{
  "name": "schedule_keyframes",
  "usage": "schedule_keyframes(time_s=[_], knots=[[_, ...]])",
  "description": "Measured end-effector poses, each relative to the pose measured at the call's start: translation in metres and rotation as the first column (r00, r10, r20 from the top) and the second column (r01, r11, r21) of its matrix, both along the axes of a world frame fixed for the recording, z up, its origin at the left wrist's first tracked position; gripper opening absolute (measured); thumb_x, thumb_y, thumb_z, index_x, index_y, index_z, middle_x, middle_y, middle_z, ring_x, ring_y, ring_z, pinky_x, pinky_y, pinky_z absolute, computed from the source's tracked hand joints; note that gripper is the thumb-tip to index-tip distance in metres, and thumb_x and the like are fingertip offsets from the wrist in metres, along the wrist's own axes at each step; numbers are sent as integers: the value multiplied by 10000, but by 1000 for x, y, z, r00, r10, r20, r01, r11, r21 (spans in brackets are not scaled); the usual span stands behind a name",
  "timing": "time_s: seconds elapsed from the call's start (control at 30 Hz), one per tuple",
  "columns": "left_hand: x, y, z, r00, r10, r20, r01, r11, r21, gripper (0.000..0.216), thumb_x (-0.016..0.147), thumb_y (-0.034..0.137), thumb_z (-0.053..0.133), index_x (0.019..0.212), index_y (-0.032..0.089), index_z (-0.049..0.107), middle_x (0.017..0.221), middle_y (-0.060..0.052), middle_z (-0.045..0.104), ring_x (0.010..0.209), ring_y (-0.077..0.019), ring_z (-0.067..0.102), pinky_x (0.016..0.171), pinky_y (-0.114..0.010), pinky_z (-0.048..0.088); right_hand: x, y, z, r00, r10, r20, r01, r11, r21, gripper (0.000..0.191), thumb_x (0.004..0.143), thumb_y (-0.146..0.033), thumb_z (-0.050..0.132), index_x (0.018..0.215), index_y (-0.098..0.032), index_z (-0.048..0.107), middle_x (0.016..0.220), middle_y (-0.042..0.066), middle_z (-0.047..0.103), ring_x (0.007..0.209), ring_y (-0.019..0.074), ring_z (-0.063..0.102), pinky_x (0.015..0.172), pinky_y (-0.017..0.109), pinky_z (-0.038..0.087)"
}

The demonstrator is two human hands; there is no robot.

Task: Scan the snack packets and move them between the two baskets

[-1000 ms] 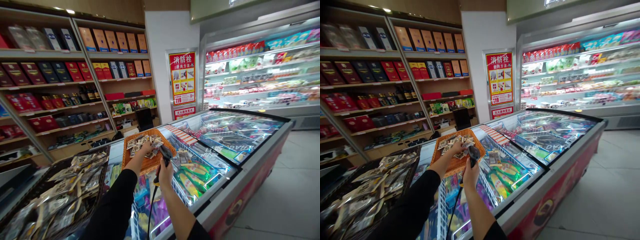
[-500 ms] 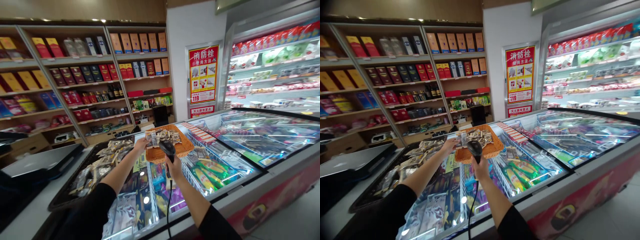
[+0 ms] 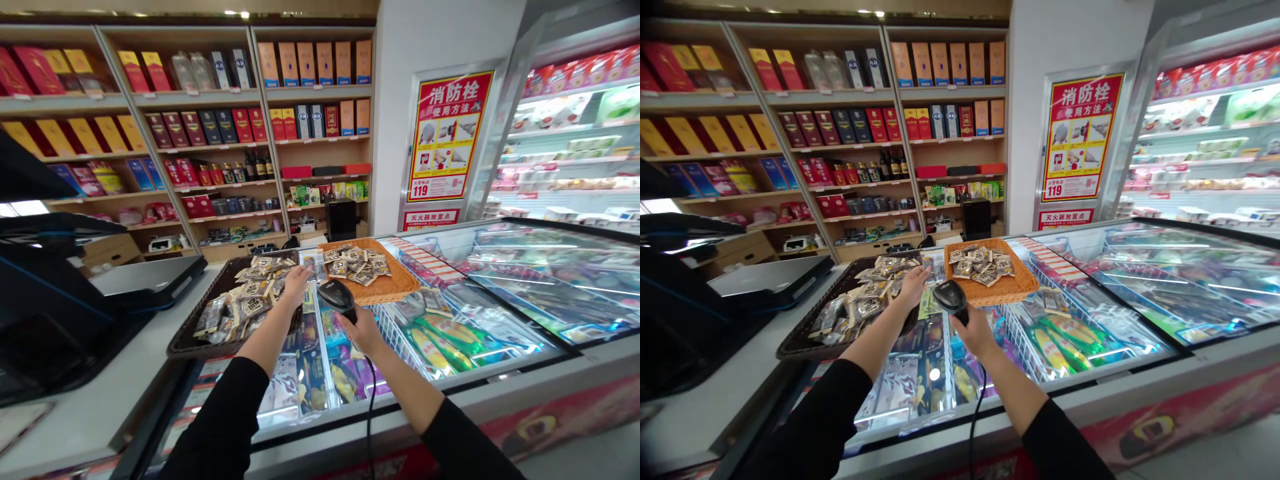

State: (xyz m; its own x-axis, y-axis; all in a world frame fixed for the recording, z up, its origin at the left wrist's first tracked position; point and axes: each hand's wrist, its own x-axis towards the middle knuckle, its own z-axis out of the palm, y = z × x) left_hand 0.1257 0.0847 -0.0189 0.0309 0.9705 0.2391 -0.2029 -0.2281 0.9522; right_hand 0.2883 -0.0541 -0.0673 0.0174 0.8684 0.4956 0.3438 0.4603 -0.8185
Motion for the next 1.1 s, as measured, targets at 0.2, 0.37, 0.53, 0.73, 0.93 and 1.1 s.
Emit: schedule_keyframes(time_s=[0.2,0.37,0.53,0.73,0.93,1.1], knots=[[-1,4,-4,999,8,38,-9,1000,9,384,604,434,779,611,179,492,522,58,473,560,-99,488,563,-218,363,-2,1,-3,998,-54,-20,54,999,-2,260,832,-411,554,840,-164,633,453,-9,547,473,190,566,464,247,390],[0,2,-3,998,-6,57,4,999,32,372,627,387,767,597,179,460,526,72,431,539,-74,429,565,-210,334,-2,2,-6,996,-62,-63,61,998,-5,240,816,-413,573,783,-182,631,442,-15,533,449,178,543,454,245,380],[0,2,-5,999,-22,42,20,999,50,362,646,383,751,608,182,452,532,74,432,547,-78,442,587,-212,354,-3,1,-5,997,-68,-44,67,998,-16,240,821,-411,566,764,-181,601,411,-28,503,407,164,512,441,244,371],[2,-2,0,988,146,-44,-137,976,170,128,762,288,624,782,173,571,746,-23,644,778,-166,607,761,-280,457,-4,2,-5,986,-74,-147,64,995,-75,282,792,-469,595,721,-198,559,404,-40,502,354,143,476,405,239,366],[-28,-44,29,595,663,-455,-287,704,650,438,822,72,396,1152,247,626,1273,-48,608,1269,-233,459,1126,-457,206,5,12,-16,920,-145,-363,95,984,-154,376,778,-568,576,691,-209,503,432,-52,499,318,118,441,346,231,360],[-73,-68,39,108,462,-880,-157,882,444,357,707,26,464,794,240,737,983,-87,726,1100,-307,588,1098,-613,-3,9,16,-19,879,-178,-442,107,978,-180,393,749,-587,603,738,-203,521,475,-49,520,331,120,470,334,227,364]])
